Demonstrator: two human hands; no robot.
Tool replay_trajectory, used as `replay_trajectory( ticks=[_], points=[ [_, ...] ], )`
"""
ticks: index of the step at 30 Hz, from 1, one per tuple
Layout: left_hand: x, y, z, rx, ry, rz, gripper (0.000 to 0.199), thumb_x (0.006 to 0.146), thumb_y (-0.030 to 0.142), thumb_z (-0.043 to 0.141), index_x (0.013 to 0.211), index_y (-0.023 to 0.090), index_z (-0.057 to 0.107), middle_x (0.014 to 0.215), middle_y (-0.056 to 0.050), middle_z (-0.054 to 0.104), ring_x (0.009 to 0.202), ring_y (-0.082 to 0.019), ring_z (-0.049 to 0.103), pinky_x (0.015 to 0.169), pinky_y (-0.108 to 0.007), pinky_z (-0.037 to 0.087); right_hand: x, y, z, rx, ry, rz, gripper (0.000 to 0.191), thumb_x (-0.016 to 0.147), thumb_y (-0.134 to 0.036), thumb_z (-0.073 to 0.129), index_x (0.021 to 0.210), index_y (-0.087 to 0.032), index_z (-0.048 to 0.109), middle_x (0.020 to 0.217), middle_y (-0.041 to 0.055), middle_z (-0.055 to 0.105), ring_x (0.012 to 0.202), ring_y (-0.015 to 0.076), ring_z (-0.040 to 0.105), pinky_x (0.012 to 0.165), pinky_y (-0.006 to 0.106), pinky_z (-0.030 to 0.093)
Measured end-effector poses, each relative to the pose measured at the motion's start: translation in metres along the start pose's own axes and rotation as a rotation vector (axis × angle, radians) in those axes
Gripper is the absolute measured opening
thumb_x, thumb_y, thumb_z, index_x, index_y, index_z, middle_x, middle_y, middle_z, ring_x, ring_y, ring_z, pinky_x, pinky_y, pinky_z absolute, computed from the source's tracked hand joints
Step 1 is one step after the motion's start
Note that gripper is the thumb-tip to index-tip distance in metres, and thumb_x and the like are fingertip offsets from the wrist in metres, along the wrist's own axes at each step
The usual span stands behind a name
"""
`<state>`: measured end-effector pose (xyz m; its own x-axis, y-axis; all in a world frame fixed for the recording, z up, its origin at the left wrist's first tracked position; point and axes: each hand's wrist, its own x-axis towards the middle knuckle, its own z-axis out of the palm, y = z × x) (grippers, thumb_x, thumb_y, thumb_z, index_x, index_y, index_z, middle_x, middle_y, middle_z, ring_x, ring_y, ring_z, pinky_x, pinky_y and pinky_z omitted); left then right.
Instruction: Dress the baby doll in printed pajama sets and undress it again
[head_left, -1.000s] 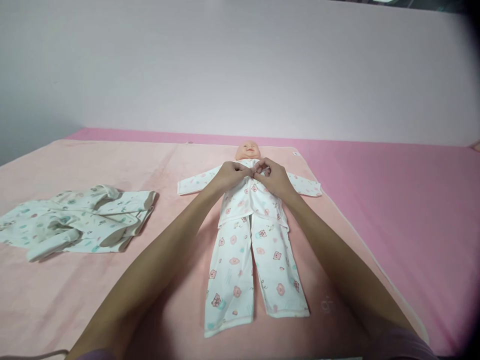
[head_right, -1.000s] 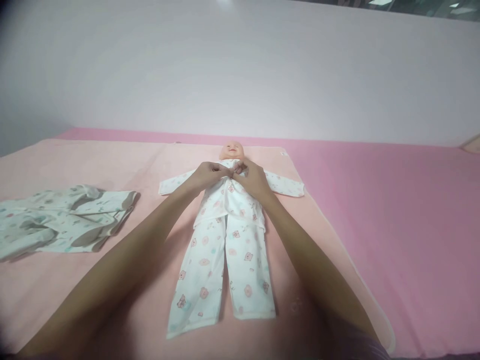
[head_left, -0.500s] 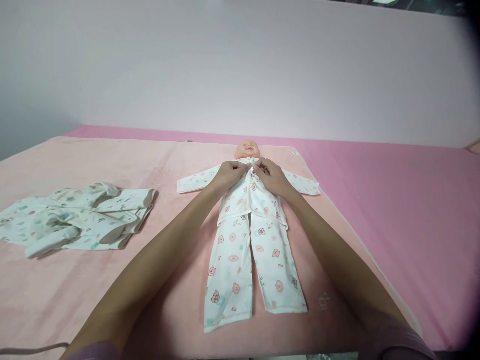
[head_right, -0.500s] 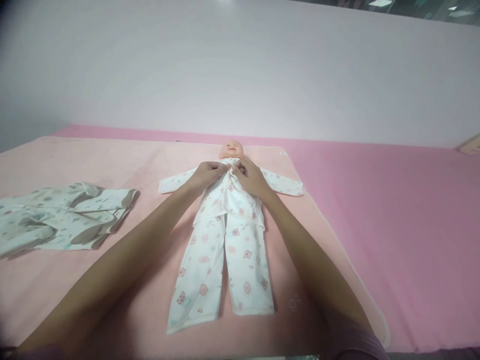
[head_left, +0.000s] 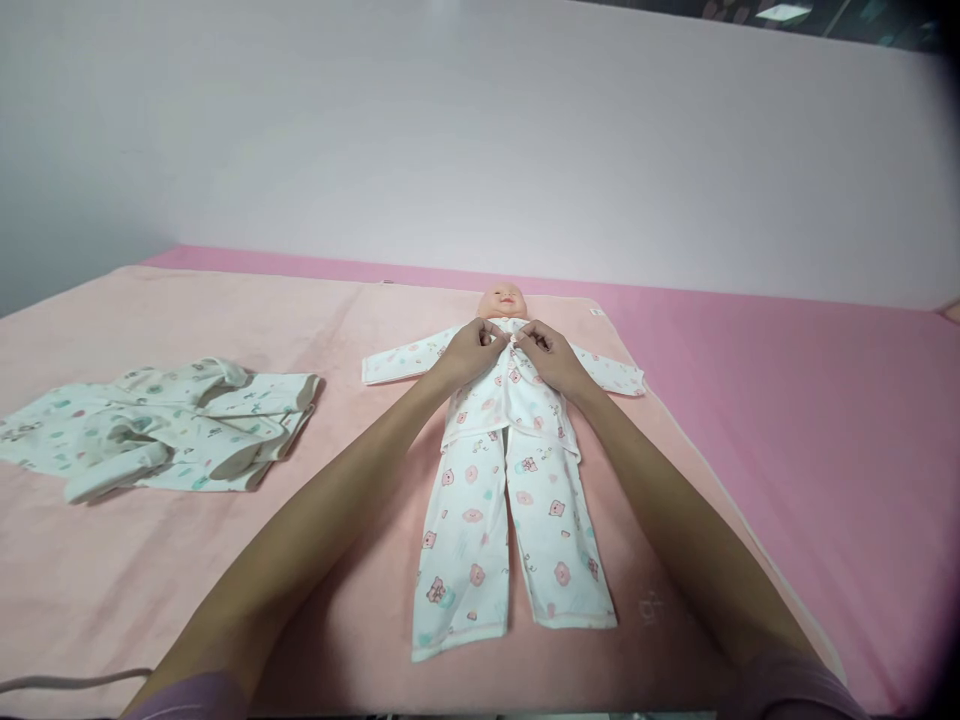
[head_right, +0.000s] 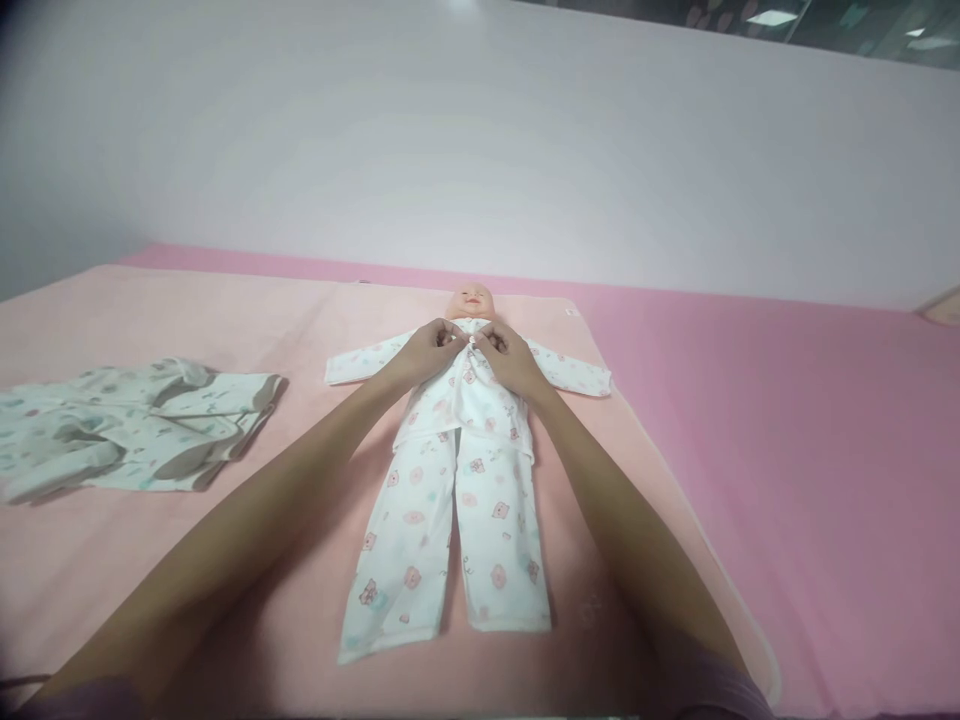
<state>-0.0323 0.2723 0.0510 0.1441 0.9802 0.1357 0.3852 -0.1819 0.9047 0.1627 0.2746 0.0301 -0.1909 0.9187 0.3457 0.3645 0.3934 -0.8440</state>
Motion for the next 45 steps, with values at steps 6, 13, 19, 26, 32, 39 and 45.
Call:
replay_trajectory(
  ticks=[6,13,19,26,32,39,45],
  points=[
    [0.003,-0.004,-0.006,0.015,-0.045,-0.005,0.029,0.09,0.042,0.077,0.106,0.02,0.065,0.076,0.004,0.045,0.065,-0.013,0.042,0.061,-0.026,0.033,-0.005,-0.004,0.0,-0.152,0.06,-0.05,0.026,0.101,-0.049,0.061,0.093,-0.025,0.064,0.095,0.0035,0.061,0.085,0.0201,0.054,0.082,0.035,0.045],
    [0.023,-0.008,-0.01,0.099,0.014,0.039,0.034,0.092,0.044,0.076,0.113,0.021,0.062,0.086,0.001,0.058,0.073,-0.015,0.054,0.067,-0.027,0.039,0.02,0.002,-0.009,-0.205,0.112,-0.047,0.031,0.095,-0.04,0.068,0.12,-0.023,0.063,0.132,0.0104,0.065,0.098,0.0221,0.06,0.092,0.039,0.049],
    [0.043,-0.016,-0.012,0.201,0.027,0.205,0.021,0.101,0.034,0.06,0.117,0.026,0.071,0.105,-0.005,0.062,0.085,-0.018,0.06,0.082,-0.033,0.046,0.047,0.005,-0.022,-0.209,-0.055,0.05,0.027,0.096,-0.037,0.067,0.118,-0.024,0.074,0.128,0.0084,0.072,0.094,0.0212,0.061,0.089,0.038,0.05],
    [0.047,-0.024,-0.014,0.187,0.041,0.279,0.02,0.099,0.037,0.065,0.111,0.028,0.078,0.101,-0.004,0.068,0.087,-0.019,0.063,0.087,-0.035,0.05,0.052,0.02,-0.017,-0.107,0.006,0.015,0.031,0.092,-0.051,0.073,0.107,-0.024,0.077,0.114,0.0052,0.075,0.093,0.0215,0.062,0.088,0.039,0.05],
    [0.047,-0.022,-0.01,0.093,0.069,0.27,0.018,0.097,0.033,0.067,0.105,0.025,0.081,0.112,-0.003,0.079,0.1,-0.021,0.068,0.094,-0.034,0.052,0.051,0.018,-0.005,-0.04,0.057,0.043,0.031,0.09,-0.052,0.075,0.105,-0.025,0.078,0.113,0.0039,0.077,0.092,0.0213,0.061,0.089,0.038,0.049],
    [0.037,-0.012,-0.011,0.066,0.048,0.187,0.036,0.101,0.052,0.062,0.101,0.023,0.084,0.113,-0.004,0.082,0.097,-0.023,0.071,0.091,-0.033,0.053,0.05,0.018,-0.007,-0.034,0.039,0.096,0.034,0.088,-0.054,0.075,0.105,-0.024,0.078,0.111,0.0048,0.076,0.089,0.0209,0.058,0.084,0.036,0.048],
    [0.037,-0.008,-0.01,0.068,0.032,0.122,0.038,0.083,0.059,0.083,0.098,0.024,0.086,0.106,-0.005,0.083,0.095,-0.023,0.071,0.089,-0.033,0.053,0.049,0.017,-0.008,-0.052,0.058,0.091,0.027,0.084,-0.046,0.079,0.101,-0.025,0.076,0.106,0.002,0.075,0.077,0.0169,0.052,0.077,0.034,0.045]
  ],
)
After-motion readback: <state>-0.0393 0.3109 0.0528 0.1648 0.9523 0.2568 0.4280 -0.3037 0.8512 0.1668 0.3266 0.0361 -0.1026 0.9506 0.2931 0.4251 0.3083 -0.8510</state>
